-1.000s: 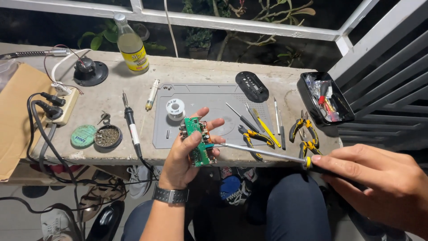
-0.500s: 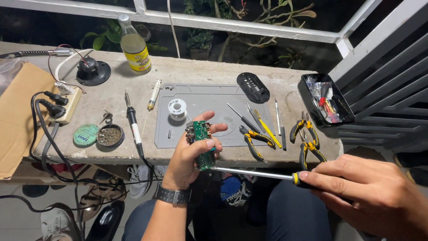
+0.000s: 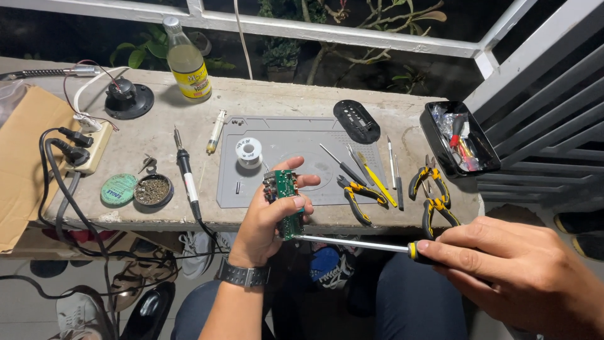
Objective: Disassembling a plastic electronic casing and removing the internal circuit board using a screwdriver for prying.
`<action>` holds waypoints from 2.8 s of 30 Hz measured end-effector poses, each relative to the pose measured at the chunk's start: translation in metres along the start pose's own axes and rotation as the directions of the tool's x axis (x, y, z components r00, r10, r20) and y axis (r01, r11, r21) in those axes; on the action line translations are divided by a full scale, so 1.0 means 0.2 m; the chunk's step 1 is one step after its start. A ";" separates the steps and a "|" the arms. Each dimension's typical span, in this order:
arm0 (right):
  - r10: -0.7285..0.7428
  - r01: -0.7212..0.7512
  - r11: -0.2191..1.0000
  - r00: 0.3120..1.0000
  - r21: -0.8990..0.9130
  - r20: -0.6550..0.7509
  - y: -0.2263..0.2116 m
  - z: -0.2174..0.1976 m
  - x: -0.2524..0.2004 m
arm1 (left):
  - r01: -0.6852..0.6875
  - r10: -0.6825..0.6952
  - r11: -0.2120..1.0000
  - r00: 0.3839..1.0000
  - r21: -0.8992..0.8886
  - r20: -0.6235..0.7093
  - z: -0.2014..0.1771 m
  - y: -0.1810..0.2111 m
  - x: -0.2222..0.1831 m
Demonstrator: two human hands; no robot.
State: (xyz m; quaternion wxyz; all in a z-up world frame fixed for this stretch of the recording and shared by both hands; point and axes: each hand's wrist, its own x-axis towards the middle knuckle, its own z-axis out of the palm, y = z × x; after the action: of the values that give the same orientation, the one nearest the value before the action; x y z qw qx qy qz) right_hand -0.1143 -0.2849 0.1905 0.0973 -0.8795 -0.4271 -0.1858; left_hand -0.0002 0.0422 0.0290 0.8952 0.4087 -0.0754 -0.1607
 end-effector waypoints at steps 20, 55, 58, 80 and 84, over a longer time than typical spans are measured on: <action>-0.201 0.222 0.952 0.973 -0.212 0.116 -0.06 0.04 -0.04 | 0.119 -0.044 0.945 0.969 0.304 -0.242 0.06 0.01 0.01; 0.170 -0.180 0.957 0.983 0.228 0.061 -0.02 0.27 -0.15 | 0.138 -0.047 0.925 0.966 0.354 -0.255 0.02 0.01 0.02; 0.174 -0.182 0.967 0.983 0.176 0.062 -0.02 0.29 -0.18 | 0.147 -0.055 0.925 0.964 0.351 -0.259 0.03 0.02 0.02; 0.864 -0.851 0.496 0.464 0.172 -0.197 0.87 0.78 0.08 | -0.070 0.053 0.995 0.973 -0.070 -0.226 0.00 -0.07 0.05; 0.911 -0.910 0.413 0.412 0.033 -0.033 1.09 0.94 0.24 | -0.079 0.042 0.989 0.958 -0.121 -0.282 -0.01 -0.07 0.06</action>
State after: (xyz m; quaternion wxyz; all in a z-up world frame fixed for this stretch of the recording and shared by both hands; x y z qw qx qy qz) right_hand 0.1298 -0.3221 0.0360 0.1967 -0.9656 0.1190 -0.1216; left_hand 0.0088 0.0315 0.0170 0.9264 0.3650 0.0496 -0.0785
